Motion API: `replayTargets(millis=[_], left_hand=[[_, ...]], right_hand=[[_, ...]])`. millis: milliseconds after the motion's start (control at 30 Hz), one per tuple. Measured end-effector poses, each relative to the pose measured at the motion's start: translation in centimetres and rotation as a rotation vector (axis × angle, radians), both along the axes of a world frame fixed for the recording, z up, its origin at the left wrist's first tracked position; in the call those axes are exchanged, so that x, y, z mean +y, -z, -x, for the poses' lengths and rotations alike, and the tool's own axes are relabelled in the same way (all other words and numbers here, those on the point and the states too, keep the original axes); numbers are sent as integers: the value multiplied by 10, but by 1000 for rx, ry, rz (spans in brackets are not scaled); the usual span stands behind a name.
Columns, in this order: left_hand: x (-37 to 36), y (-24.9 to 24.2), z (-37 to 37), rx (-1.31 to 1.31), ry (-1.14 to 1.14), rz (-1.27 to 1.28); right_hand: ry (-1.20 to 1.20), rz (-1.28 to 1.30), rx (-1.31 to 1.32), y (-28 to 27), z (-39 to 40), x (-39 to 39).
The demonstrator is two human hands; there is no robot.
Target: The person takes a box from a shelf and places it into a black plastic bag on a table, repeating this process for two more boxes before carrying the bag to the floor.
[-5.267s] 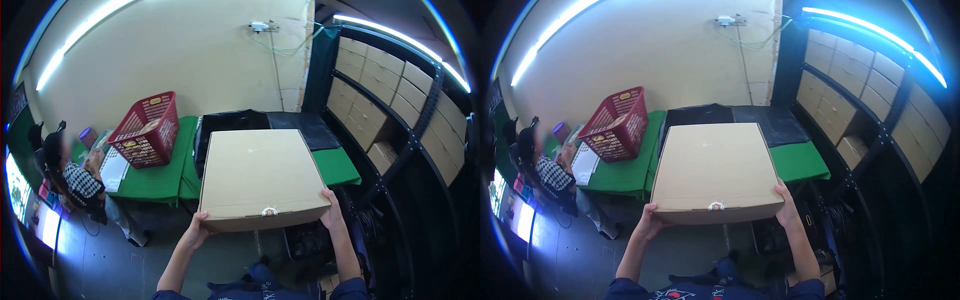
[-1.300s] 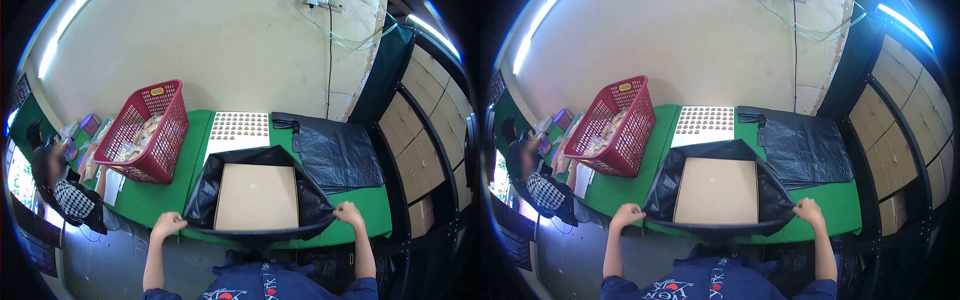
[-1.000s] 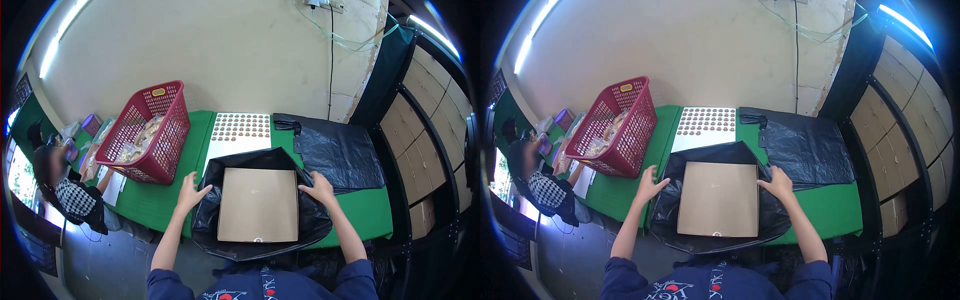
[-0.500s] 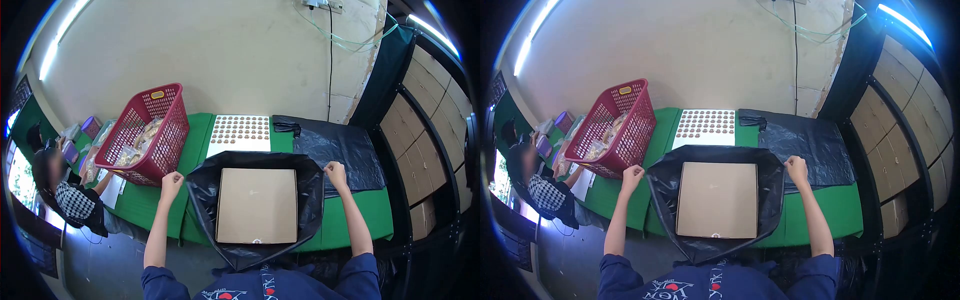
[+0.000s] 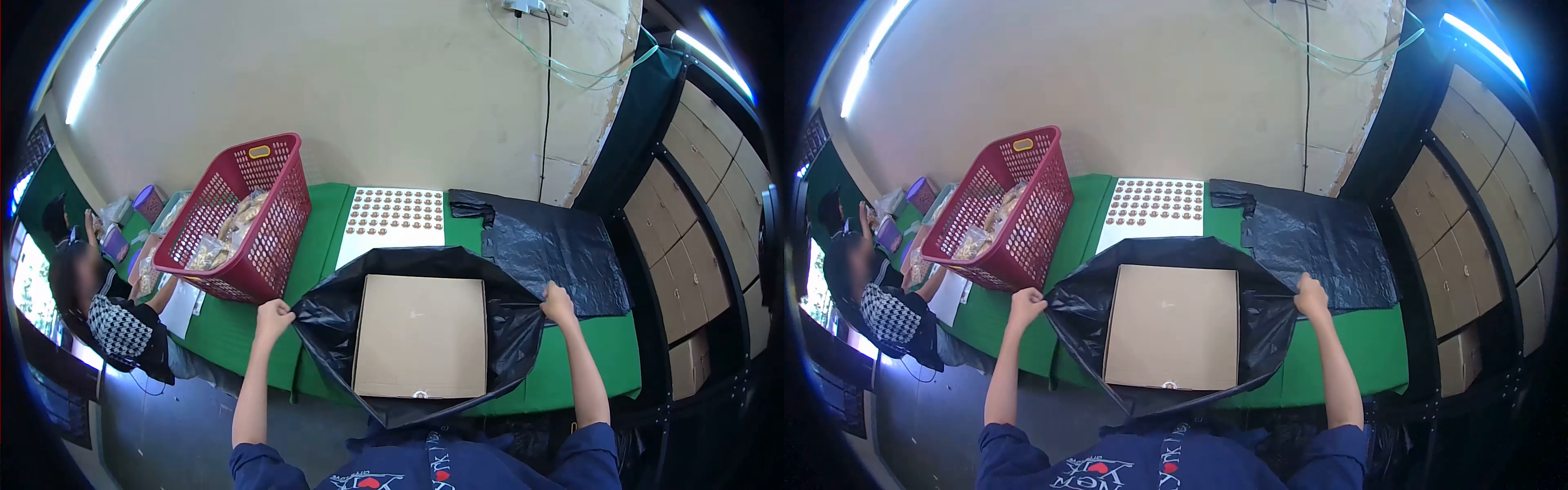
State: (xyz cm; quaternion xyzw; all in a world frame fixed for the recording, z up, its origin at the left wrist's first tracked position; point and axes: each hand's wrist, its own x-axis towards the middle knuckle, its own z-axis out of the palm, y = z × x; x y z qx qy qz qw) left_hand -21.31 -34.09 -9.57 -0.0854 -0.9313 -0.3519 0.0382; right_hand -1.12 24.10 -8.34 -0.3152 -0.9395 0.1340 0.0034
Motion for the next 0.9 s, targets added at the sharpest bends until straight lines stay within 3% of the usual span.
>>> replayTargets(millis=[233,300,367,433,567,667,900], left_hand=[[10,7,-18,-48,40,-125],[55,-23,-40,346,64,137],[108,-51,-63,330,173,42],[149,-15,-70,236,402,-25],[231,100,-79,233,414,212],[233,109,-78,273,429,249],[231,119,-72,279,433,248]], right_hand=[[-20,217,107,-13,-12,-22],[-157,-79,293,-18,-1,-53],[-263,-240,394,-20,14,-93],[-367,-182,361,-11,30,-139],[-437,-62,349,89,61,-213],[-398,-118,356,123,69,-219],[-411,-187,362,128,74,-216]])
